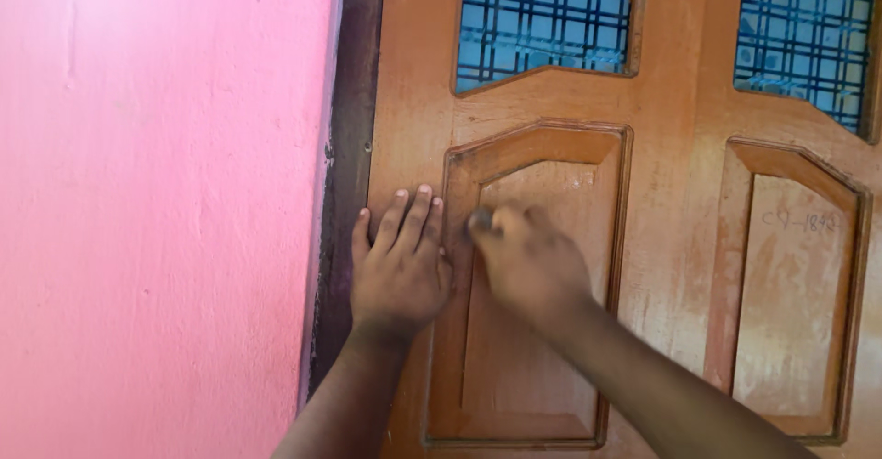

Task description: The person scrubs a wooden door with a dark cloth, focusing on the edges and panels. They then move to the floor and squeeze the cloth over a small container.

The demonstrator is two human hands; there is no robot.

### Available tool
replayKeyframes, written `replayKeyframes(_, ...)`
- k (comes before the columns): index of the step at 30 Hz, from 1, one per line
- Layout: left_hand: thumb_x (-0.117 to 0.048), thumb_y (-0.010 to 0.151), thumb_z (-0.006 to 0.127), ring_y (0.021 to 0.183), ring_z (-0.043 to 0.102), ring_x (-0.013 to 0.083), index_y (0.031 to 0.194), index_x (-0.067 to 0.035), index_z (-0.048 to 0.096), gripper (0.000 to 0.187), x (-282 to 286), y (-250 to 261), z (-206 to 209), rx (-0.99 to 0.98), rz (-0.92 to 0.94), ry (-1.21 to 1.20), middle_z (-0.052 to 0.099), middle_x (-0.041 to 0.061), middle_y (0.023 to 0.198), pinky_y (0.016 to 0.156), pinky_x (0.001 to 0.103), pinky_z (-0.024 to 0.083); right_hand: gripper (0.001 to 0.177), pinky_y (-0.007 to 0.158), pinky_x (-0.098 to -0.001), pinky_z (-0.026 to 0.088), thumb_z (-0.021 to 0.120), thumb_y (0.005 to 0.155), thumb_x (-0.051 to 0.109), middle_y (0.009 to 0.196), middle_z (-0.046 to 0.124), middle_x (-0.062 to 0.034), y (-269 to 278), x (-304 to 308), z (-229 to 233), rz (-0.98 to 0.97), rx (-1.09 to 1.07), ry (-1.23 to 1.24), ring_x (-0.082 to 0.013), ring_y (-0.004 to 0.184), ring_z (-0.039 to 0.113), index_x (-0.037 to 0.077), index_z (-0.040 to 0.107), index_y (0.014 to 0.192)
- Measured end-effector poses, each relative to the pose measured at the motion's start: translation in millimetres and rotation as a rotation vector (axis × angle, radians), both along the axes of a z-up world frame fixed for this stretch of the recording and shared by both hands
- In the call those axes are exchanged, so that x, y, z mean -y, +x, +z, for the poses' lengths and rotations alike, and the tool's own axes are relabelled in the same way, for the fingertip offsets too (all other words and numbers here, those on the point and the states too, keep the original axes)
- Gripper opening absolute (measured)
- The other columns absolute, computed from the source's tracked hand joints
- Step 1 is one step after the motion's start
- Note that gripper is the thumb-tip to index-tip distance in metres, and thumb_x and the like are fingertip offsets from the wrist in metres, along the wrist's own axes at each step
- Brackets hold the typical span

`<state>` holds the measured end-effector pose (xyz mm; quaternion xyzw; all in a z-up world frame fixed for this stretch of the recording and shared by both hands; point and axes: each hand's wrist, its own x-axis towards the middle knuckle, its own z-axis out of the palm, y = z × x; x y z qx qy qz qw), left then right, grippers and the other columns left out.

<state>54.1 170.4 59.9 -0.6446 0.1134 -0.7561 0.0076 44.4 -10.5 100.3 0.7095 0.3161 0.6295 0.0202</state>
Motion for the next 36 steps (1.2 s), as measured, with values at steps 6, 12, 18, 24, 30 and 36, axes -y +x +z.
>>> replayKeyframes(6,-0.028,0.083,0.057,0.141,0.047,0.0254,0.139,-0.009,0.061,0.059,-1.5,3.6,0.7,-0.041,0.026,-0.002,0.054,0.007,0.152,0.116,0.060,0.029,0.025,0.081,-0.0464,0.056,0.059,0.093,0.030,0.107,0.062,-0.0070,-2.1,-5.6,25.1,-0.117,-0.065,0.013,-0.0302,0.102,0.061,0.026,0.077,0.109)
replayKeyframes(12,-0.030,0.088,0.057,0.141,0.048,0.0258,0.138,-0.009,0.062,0.054,-2.9,5.8,-0.1,-0.006,-0.008,0.001,0.055,0.008,0.151,0.116,0.060,0.029,0.018,0.088,-0.0468,0.053,0.061,0.093,0.031,0.105,0.062,-0.0083,-1.6,-5.8,21.5,-0.098,-0.183,-0.053,-0.0295,0.106,0.060,0.022,0.075,0.102)
replayKeyframes(18,-0.028,0.088,0.058,0.140,0.050,0.0261,0.138,-0.009,0.063,0.054,-3.9,6.5,-1.1,0.024,-0.030,0.010,0.057,0.008,0.149,0.116,0.060,0.030,0.017,0.083,-0.0468,0.053,0.064,0.088,0.033,0.101,0.064,-0.0085,-0.7,-6.2,22.0,-0.093,-0.060,-0.158,-0.0303,0.101,0.062,0.022,0.077,0.090)
replayKeyframes(24,-0.026,0.086,0.058,0.142,0.049,0.0261,0.139,-0.009,0.062,0.056,-4.7,5.5,-2.2,0.002,-0.008,0.017,0.056,0.008,0.151,0.117,0.060,0.030,0.015,0.084,-0.0444,0.054,0.065,0.091,0.023,0.104,0.064,-0.0075,5.9,-15.9,39.3,0.007,-0.038,0.006,-0.0304,0.100,0.062,0.020,0.076,0.101)
replayKeyframes(30,-0.026,0.082,0.060,0.141,0.049,0.0271,0.139,-0.007,0.062,0.061,-4.7,5.6,-2.2,-0.002,-0.035,0.022,0.056,0.009,0.150,0.116,0.060,0.030,0.010,0.084,-0.0408,0.055,0.068,0.081,0.021,0.099,0.063,-0.0044,5.5,-8.6,-1.0,0.016,0.035,-0.270,-0.0259,0.102,0.063,0.020,0.076,0.086)
replayKeyframes(36,-0.023,0.085,0.059,0.143,0.049,0.0249,0.140,-0.009,0.063,0.057,-4.4,7.5,-3.7,0.015,-0.009,0.009,0.056,0.007,0.152,0.118,0.059,0.031,0.013,0.081,-0.0413,0.055,0.069,0.084,0.023,0.101,0.064,-0.0030,1.3,-15.9,43.0,0.051,-0.069,-0.135,-0.0249,0.102,0.063,0.027,0.080,0.090)
